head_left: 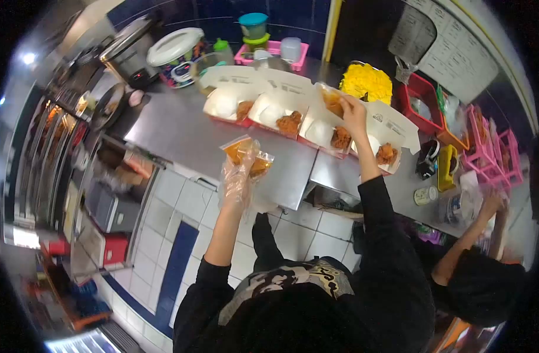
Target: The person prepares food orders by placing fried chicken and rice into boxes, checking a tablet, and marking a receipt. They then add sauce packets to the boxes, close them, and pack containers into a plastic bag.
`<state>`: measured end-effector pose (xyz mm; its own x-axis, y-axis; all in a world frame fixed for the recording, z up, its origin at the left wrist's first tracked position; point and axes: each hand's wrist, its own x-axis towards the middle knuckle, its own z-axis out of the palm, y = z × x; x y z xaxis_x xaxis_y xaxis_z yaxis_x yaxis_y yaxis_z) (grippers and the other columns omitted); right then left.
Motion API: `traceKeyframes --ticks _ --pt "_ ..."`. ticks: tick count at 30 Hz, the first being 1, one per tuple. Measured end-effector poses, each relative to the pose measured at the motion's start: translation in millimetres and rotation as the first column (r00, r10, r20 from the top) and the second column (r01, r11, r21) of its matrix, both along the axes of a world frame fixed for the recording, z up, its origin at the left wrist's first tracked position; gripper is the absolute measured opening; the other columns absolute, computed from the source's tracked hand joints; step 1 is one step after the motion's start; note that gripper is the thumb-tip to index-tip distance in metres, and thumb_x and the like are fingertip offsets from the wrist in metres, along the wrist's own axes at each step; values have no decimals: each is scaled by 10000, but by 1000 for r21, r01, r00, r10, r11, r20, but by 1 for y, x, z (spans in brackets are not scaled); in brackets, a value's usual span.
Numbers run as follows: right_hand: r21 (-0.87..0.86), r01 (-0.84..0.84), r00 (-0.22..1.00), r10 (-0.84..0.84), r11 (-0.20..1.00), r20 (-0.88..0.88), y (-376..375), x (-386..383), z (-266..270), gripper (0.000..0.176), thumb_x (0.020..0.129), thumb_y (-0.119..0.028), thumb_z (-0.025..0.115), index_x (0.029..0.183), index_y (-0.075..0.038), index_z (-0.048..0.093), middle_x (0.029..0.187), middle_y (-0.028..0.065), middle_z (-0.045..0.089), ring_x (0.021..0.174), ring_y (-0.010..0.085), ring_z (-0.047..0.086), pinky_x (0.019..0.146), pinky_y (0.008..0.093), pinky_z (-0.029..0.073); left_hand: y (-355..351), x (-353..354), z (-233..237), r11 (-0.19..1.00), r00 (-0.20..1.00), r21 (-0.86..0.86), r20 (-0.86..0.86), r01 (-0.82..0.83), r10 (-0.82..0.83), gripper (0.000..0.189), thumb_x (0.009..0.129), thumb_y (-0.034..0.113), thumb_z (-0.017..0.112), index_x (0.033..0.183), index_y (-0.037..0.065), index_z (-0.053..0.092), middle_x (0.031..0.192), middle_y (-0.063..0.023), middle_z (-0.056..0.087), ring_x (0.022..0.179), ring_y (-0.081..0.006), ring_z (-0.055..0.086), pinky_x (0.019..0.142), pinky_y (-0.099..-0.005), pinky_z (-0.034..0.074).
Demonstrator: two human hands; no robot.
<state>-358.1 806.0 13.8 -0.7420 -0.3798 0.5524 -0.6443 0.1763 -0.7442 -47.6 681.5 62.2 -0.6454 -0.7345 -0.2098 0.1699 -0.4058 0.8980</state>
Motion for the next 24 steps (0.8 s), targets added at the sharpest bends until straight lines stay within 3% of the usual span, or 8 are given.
traceKeyframes --ticks 4,12,14,16,18,20,22,24 --pt "190 146 989 -137 971 -62 -4 -15 -21 201 887 -113 562 1015 -11 677 971 175 679 897 294 658 802 321 492 -74 -55 -17 978 978 21 31 208 -208 430 888 261 645 1226 60 472 1108 -80 568 936 -180 613 717 -312 570" --pt "313 544 755 -617 778 222 115 -34 -19 230 880 -171 616 1043 -24 684 934 115 701 808 166 645 754 284 502 -149 -129 -34 856 844 88 147 509 -516 463 888 265 630 1264 85 430 1107 -94 557 919 -192 609 612 -311 572" --pt "358 401 758 -525 843 387 117 -29 -5 316 873 -171 632 1149 -15 627 944 84 697 819 139 638 747 268 506 -144 -147 -39 803 793 76 124 591 -596 443 911 262 595 1287 121 406 1110 -83 548 921 -196 603 630 -307 571" --pt "432 546 818 -568 718 -89 123 -28 -27 353 859 -144 645 1186 -21 593 999 77 678 875 136 630 754 277 504 -118 -160 -30 789 781 82 115 609 -614 428 915 257 587 1277 117 407 1096 -78 548 917 -191 602 638 -307 568" --pt "416 563 817 -558 715 -146 125 -18 -25 394 843 -123 661 1214 -31 565 1051 70 654 925 133 617 762 283 503 -102 -166 -42 741 742 129 52 659 -669 439 922 247 576 1284 81 393 1096 -94 548 910 -178 601 645 -294 564" --pt "296 466 815 -535 834 222 104 23 7 435 826 -107 681 1233 -46 540 1102 63 624 970 130 601 771 286 504 -80 -175 -50 598 599 -38 65 801 -798 450 934 267 552 1289 47 387 1112 -115 544 919 -182 603 646 -290 566" --pt "0 208 828 -176 978 533 70 62 28 430 781 -138 726 1165 -30 567 1096 84 611 896 125 600 722 279 518 -68 -185 -59 402 436 -180 227 898 -871 493 957 332 497 1290 -13 381 1086 -142 555 912 -191 604 692 -307 557" --pt "37 10 766 -31 999 642 42 87 36 479 784 -120 746 1207 -54 531 1139 45 576 927 106 572 753 259 497 -45 -182 -31 417 430 -103 192 903 -882 489 966 359 475 1271 -18 413 1058 -141 567 910 -190 601 718 -310 541"
